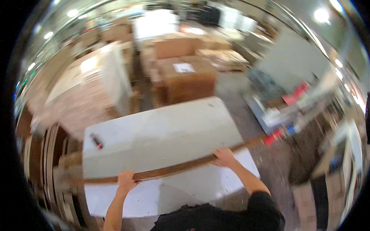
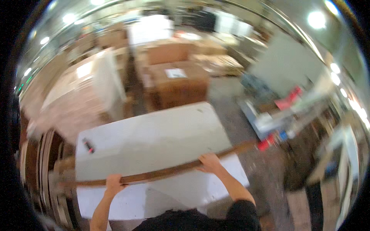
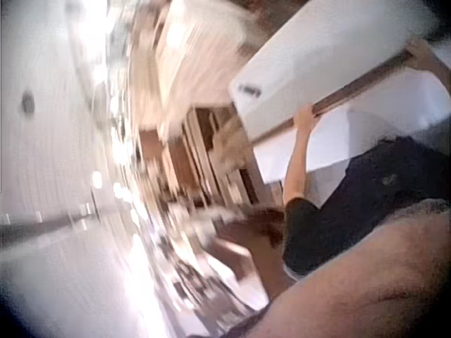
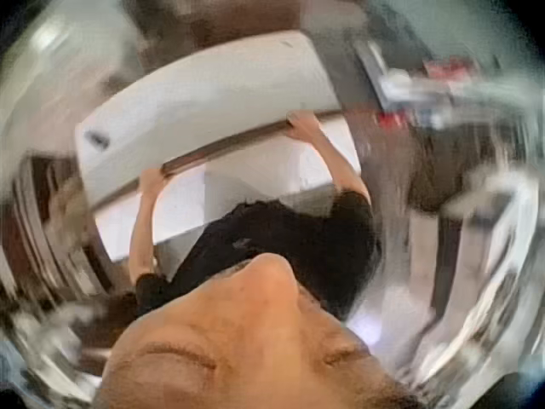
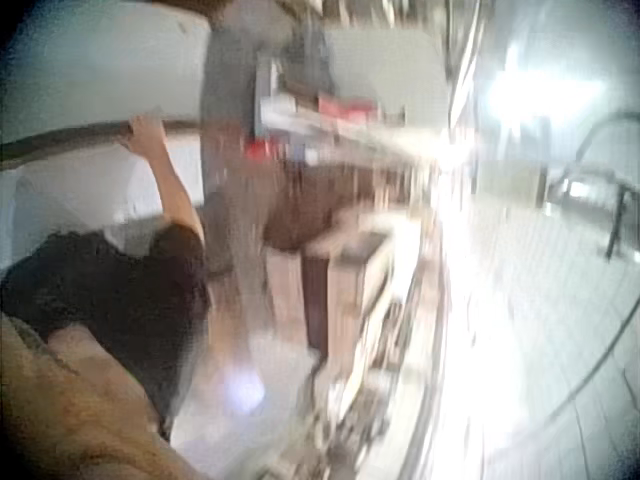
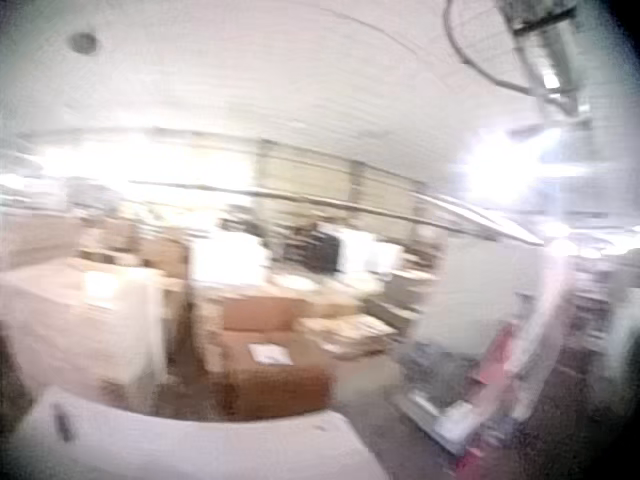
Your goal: The person picks up long wooden planks from a stack and places them onto a white workbench. They repeatedly lift, move, and arrange the planks on the table surface, occasionally stepping back to reveal their bare feet.
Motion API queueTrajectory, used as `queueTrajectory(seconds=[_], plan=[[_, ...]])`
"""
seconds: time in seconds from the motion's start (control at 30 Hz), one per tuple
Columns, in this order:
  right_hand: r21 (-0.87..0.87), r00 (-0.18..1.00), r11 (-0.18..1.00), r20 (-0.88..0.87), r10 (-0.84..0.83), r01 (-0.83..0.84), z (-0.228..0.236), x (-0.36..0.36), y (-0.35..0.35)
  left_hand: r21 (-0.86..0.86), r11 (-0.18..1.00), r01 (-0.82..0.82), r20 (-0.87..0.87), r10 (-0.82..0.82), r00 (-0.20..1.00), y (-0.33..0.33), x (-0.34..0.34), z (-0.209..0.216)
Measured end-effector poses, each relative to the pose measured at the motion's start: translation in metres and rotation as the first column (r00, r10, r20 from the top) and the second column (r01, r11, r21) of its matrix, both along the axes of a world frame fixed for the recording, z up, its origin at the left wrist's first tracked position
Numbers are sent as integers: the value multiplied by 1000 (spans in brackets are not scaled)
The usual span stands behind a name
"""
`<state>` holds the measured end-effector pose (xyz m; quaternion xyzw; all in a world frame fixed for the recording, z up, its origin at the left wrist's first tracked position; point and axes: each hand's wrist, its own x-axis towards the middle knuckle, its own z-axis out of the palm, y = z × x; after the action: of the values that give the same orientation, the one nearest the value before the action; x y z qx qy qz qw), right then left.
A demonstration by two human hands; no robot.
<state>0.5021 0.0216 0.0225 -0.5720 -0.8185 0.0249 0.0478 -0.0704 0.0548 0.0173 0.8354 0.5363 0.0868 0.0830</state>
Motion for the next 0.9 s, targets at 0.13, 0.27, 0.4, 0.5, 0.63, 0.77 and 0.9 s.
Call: queueTrajectory(seconds=[0.13, 0.27, 0.4, 0.5, 0.63, 0.77, 0.9], plan=[[37, 997, 999, 67, -27, 25, 3, 10, -13, 52, 998, 33, -67, -29, 997, 6, 17, 1], [-11, 997, 999, 57, -51, 52, 14, 10, -21, 83, 995, 47, -70, -41, 997, 9, 16, -8], [60, 998, 997, 50, -45, 42, 8, 8, -22, 29, 1000, 12, -87, -9, 996, 10, 10, -12], [13, 991, 1000, -132, 4, -2, 17, 8, -16, 17, 998, -55, -128, 56, 990, 4, 10, -8], [-137, 774, 985, -612, -165, 102, 17, 46, 3, 75, 997, 7, -62, -3, 998, 9, 4, -15], [132, 877, 926, -389, -281, 355, 8, 139, 10, 44, 999, 10, -55, -8, 998, 9, 19, -1], [148, 862, 858, -216, -458, 493, 25, 214, 21, 59, 998, 2, -142, 6, 990, 11, 13, -7]])
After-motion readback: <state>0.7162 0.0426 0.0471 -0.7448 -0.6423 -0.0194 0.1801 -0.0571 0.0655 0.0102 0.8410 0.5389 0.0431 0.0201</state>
